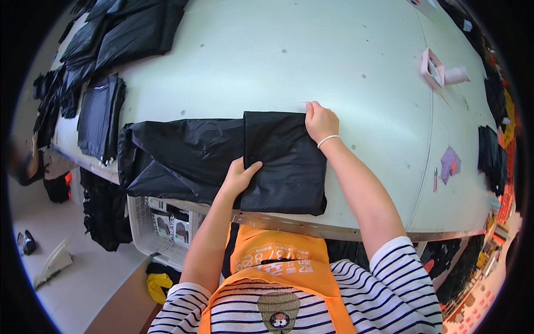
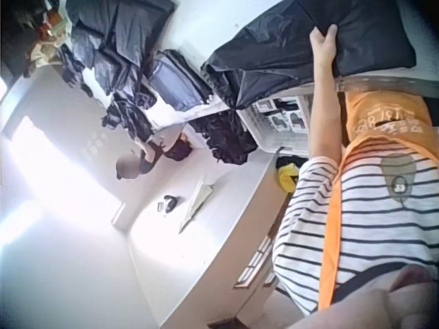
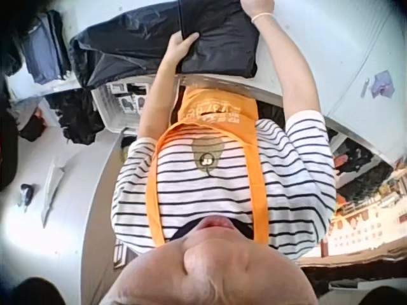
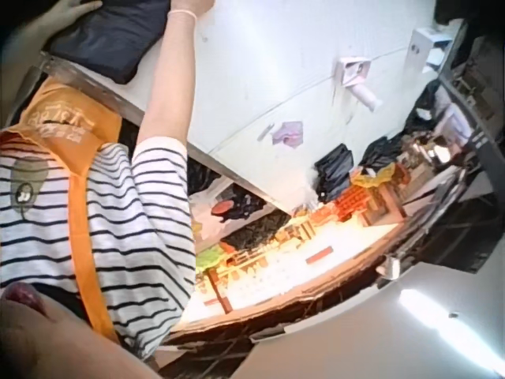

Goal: The person folds a black jacket on a table, aligns the edges, and places it into a plastic bag. The person then places the packaged jacket into a white basket.

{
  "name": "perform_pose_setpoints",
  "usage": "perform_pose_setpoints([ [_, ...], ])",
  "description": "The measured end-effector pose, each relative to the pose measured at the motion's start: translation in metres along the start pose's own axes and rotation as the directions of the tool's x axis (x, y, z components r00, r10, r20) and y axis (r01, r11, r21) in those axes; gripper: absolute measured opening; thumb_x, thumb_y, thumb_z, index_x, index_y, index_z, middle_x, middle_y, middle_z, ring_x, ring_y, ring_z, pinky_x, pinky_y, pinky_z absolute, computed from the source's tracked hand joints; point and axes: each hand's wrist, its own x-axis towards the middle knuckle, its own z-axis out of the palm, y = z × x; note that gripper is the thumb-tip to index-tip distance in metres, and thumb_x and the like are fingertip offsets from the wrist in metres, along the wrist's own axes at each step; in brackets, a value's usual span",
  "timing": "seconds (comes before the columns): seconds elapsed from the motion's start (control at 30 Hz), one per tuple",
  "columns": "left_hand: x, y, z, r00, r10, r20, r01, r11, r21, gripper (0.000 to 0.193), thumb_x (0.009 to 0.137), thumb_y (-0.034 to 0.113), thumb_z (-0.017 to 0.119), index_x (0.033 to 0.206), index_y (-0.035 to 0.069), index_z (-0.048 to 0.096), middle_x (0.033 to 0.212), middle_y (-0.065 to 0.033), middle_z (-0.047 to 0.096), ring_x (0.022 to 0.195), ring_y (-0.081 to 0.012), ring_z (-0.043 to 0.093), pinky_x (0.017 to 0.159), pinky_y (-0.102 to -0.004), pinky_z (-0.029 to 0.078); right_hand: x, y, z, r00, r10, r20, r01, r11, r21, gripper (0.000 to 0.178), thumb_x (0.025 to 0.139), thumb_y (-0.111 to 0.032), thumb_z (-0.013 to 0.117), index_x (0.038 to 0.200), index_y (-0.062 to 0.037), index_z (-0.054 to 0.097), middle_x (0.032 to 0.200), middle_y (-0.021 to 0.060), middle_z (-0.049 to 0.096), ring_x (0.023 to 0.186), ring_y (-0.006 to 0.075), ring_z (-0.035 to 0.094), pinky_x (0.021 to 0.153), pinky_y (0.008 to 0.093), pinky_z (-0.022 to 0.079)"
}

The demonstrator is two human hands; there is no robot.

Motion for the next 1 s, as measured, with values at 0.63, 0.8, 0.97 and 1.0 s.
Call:
perform_pose_setpoints([
  [0.63,-0.026,0.07,-0.03,0.819,0.51,0.263,-0.393,0.166,0.904,0.092,0.059,0.053,0.077,0.138,0.019,0.044,0.149,-0.0061,0.033,0.139,-0.0327,0.023,0.111,-0.0534,0.015,-0.134,-0.057,-0.01,0.912,-0.387,0.138,0.4,0.913,-0.085,0.069,0.082,-0.052,0.06,0.142,-0.0257,0.039,0.152,0.0202,0.017,0.14,0.0422,0.013,0.11,0.0556,0.014],
  [0.8,0.007,0.033,-0.064,0.835,0.392,0.386,-0.477,0.163,0.864,0.101,0.057,0.072,0.067,0.142,0.024,0.039,0.153,-0.0036,0.025,0.141,-0.0337,0.018,0.11,-0.0593,0.01,-0.134,-0.067,-0.009,0.909,-0.382,0.167,0.401,0.912,-0.093,0.068,0.081,-0.052,0.06,0.14,-0.0236,0.043,0.152,0.0198,0.019,0.14,0.0417,0.014,0.111,0.0555,0.013],
  [0.97,0.013,0.025,-0.072,0.808,0.443,0.389,-0.517,0.216,0.829,0.102,0.055,0.072,0.067,0.141,0.024,0.04,0.152,-0.0034,0.026,0.14,-0.0341,0.02,0.109,-0.0607,0.014,-0.122,-0.09,-0.017,0.913,-0.384,0.137,0.397,0.914,-0.083,0.059,0.081,-0.048,0.062,0.128,-0.0134,0.054,0.142,0.0207,0.036,0.132,0.0413,0.028,0.108,0.0565,0.018],
  [1.0,0.012,0.025,-0.073,0.806,0.446,0.389,-0.523,0.227,0.822,0.102,0.056,0.072,0.066,0.141,0.024,0.039,0.152,-0.0035,0.026,0.139,-0.0341,0.022,0.108,-0.0607,0.015,-0.103,-0.097,-0.019,0.894,-0.424,0.142,0.425,0.905,0.026,0.049,0.079,-0.041,0.065,0.113,-0.0058,0.061,0.129,0.0189,0.047,0.122,0.0386,0.04,0.104,0.0563,0.023],
])
